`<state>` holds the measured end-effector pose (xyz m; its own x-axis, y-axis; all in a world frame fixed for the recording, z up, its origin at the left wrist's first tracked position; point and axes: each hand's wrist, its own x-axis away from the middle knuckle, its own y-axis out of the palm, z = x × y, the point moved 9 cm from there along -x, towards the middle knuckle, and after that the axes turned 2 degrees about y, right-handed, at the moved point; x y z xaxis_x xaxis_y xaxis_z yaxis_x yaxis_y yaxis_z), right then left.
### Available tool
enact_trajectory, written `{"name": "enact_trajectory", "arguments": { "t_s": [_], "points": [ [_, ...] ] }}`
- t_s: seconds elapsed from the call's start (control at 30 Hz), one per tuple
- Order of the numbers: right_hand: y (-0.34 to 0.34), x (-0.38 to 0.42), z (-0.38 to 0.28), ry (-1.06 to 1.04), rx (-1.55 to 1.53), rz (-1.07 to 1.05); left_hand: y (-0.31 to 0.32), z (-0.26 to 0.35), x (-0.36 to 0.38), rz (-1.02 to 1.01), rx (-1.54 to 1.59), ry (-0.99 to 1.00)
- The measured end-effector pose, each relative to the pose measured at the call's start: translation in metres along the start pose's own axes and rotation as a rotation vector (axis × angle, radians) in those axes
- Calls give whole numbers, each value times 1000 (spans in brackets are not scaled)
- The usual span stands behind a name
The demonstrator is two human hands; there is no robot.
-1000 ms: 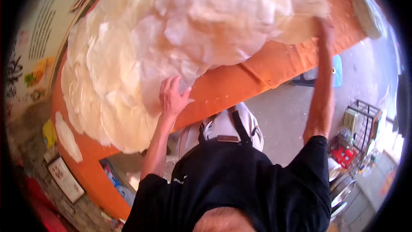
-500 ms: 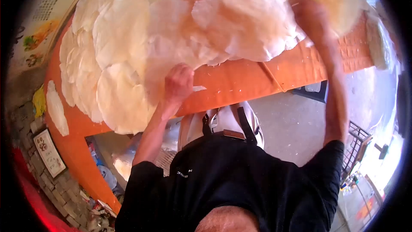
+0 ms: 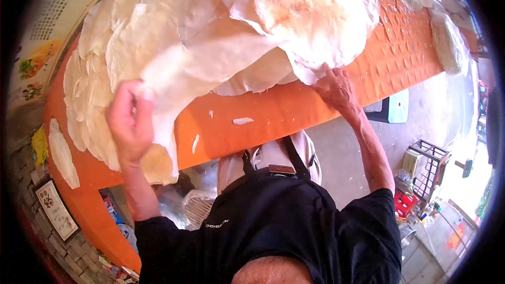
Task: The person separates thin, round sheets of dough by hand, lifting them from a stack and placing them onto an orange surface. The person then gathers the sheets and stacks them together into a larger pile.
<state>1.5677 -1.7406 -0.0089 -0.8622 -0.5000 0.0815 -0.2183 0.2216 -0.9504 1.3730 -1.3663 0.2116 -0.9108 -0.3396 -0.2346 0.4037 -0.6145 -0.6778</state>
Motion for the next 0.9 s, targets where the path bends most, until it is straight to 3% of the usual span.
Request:
{"name": "enact_trajectory", "arguments": {
  "t_s": [0.13, 0.23, 0.4, 0.5, 0.53, 0.63, 0.7, 0.73, 0.77, 0.8, 0.83, 0.87, 0.9],
  "points": [
    [-9, -6, 0, -34, -29, -49, -31, 51, -59, 128, 350, 128],
    [-11, -8, 12, -90, -99, -82, -67, 80, -95, 421, 465, 159],
    [-18, -11, 14, -176, -199, -80, -21, 136, -167, 803, 1011, 99],
    [-21, -16, 30, -233, -271, -152, 5, 135, -187, 780, 1076, 110],
    [-18, -21, 51, -229, -328, -114, 13, 135, -191, 749, 1073, 122],
    [-22, -57, 150, 249, -801, -178, 28, 137, -185, 686, 919, 172],
    [-40, -87, 228, 367, -1190, 263, 41, 146, -160, 624, 183, 304],
    [-47, -98, 268, 558, -1059, 348, 58, 132, -146, 571, -74, 296],
    [-32, -121, 315, 567, -1087, 349, 75, 99, -137, 490, -110, 217],
    [-33, -134, 330, 640, -1181, 352, 113, 21, -121, 303, 605, -86],
    [-33, -142, 331, 724, -1328, 330, 156, -54, -87, 375, 1294, -488],
    [-32, -150, 322, 808, -1473, 297, 191, -104, -52, 340, 1111, -631],
    [-28, -159, 314, 885, -1617, 262, 231, -146, -13, 138, 1401, -738]
  ]
}}
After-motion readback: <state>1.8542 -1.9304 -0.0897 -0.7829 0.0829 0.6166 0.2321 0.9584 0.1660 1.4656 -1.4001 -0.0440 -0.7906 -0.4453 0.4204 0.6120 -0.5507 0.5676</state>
